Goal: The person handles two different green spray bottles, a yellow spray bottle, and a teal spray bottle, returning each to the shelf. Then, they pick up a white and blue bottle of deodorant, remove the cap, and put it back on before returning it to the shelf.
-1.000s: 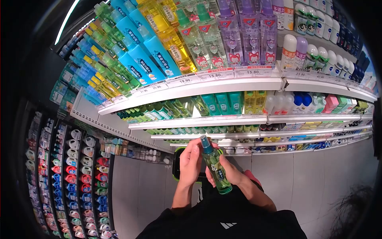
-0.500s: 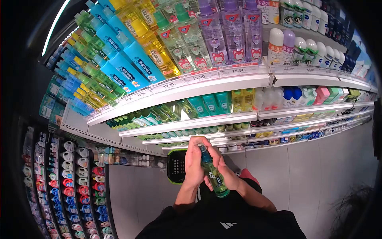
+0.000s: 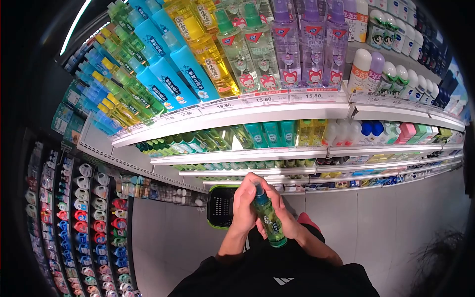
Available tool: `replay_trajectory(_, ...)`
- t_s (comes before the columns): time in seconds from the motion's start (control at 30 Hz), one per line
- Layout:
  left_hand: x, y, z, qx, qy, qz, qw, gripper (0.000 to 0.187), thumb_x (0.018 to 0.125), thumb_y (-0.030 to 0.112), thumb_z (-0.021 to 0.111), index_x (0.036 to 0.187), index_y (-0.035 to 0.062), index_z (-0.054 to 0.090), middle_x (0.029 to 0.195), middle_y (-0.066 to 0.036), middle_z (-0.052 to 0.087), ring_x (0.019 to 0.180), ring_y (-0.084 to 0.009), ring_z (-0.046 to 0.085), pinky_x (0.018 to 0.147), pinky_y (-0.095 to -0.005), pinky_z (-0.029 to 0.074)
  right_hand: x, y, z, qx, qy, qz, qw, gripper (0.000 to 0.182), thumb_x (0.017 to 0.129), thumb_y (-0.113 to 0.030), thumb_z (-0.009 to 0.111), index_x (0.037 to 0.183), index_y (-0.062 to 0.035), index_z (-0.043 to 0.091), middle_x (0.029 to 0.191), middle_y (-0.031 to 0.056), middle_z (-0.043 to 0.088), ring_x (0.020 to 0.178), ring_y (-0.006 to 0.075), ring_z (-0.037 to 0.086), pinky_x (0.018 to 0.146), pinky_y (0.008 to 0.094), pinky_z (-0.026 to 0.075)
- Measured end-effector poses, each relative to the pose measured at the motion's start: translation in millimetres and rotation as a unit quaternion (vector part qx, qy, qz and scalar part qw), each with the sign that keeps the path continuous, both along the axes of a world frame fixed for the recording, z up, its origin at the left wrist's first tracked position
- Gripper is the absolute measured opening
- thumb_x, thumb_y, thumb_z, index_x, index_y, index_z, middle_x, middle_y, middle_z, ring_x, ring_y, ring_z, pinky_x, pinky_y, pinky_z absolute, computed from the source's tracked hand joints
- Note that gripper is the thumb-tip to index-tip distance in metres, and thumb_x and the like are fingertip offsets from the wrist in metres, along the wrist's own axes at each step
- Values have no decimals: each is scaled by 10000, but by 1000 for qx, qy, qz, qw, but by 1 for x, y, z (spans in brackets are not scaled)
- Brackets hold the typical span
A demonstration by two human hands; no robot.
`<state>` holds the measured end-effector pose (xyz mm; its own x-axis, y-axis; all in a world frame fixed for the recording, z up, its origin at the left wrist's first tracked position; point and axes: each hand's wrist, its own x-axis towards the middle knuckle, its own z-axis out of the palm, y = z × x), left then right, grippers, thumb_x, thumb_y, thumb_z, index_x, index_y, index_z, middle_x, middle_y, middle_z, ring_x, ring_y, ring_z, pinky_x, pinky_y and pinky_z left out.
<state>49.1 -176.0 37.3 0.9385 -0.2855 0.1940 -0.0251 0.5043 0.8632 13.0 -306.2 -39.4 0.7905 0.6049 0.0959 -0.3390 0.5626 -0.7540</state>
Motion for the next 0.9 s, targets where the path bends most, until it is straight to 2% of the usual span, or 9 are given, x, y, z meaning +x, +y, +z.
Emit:
replay_trajectory(0.17, 5, 2, -2, -9, 54, 2, 999, 445, 1074, 471, 362, 936, 57, 453, 556, -131, 503, 594, -282, 562, 630, -379, 478, 3, 4, -19, -27, -27, 28, 999, 824, 996, -780, 345, 1340, -36, 428, 904, 138, 654, 692, 211, 664, 636, 325, 569)
replay_trajectory(0.5, 17, 6, -2, -33, 55, -42, 997, 353, 1033, 380, 311, 923, 76, 454, 475, -80, 440, 505, -243, 492, 582, -337, 407, 10, 1, -22, -58, -28, 39, 997, 687, 1064, -680, 311, 1333, -57, 418, 901, 134, 662, 719, 197, 677, 658, 321, 574)
replay_trajectory(0.53, 18, 7, -5, -34, 55, -41, 997, 353, 1033, 380, 311, 923, 76, 454, 475, -80, 440, 505, -243, 492, 582, -337, 407, 10, 1, -19, -51, -8, 34, 998, 643, 1086, -615, 319, 1181, -12, 523, 890, 118, 665, 719, 184, 668, 667, 314, 562)
replay_trajectory(0.57, 20, 9, -9, -46, 57, -36, 997, 351, 1043, 380, 335, 939, 70, 464, 532, -99, 493, 552, -242, 524, 619, -335, 438, 11, 1, -18, -43, 11, 29, 999, 659, 1107, -549, 327, 1030, 32, 628, 879, 101, 668, 719, 171, 658, 676, 307, 551)
replay_trajectory(0.63, 19, 9, -12, -60, 59, -29, 996, 350, 1054, 380, 359, 956, 64, 474, 589, -117, 545, 598, -241, 557, 656, -334, 469, 16, 0, -15, -68, -12, 4, 998, 667, 1110, -545, 319, 992, 27, 640, 851, 94, 665, 713, 169, 656, 670, 309, 544)
replay_trajectory(0.67, 17, 6, -13, -25, 55, 47, 997, 277, 1073, 305, 417, 1036, 41, 494, 726, -124, 600, 693, -205, 581, 701, -312, 485, 18, 0, -15, -92, -34, -20, 995, 677, 1112, -541, 311, 953, 22, 652, 823, 87, 662, 707, 167, 653, 664, 311, 537)
replay_trajectory(0.73, 17, 9, -17, 8, 51, 123, 991, 217, 1093, 229, 475, 1116, 18, 514, 863, -131, 654, 788, -168, 604, 746, -290, 502, 23, -3, -22, -126, -63, -54, 989, 624, 1116, -496, 341, 938, 11, 658, 775, 79, 649, 698, 169, 631, 649, 322, 505)
replay_trajectory(0.8, 19, 27, -23, 156, -65, 150, 974, 242, 1033, 102, 645, 1233, 8, 547, 1025, -104, 666, 901, -119, 605, 824, -275, 506, 31, -7, -25, -236, -122, -127, 956, 494, 1104, -405, 447, 952, 19, 650, 751, 91, 633, 692, 179, 604, 644, 327, 471)
replay_trajectory(0.9, 12, 36, -24, 253, -55, 173, 950, 398, 947, -3, 734, 1302, 15, 556, 1018, -52, 659, 926, -113, 608, 858, -283, 506, 36, -7, -31, -294, -168, -176, 924, 349, 1070, -284, 551, 995, 47, 633, 758, 121, 627, 695, 193, 593, 672, 340, 467)
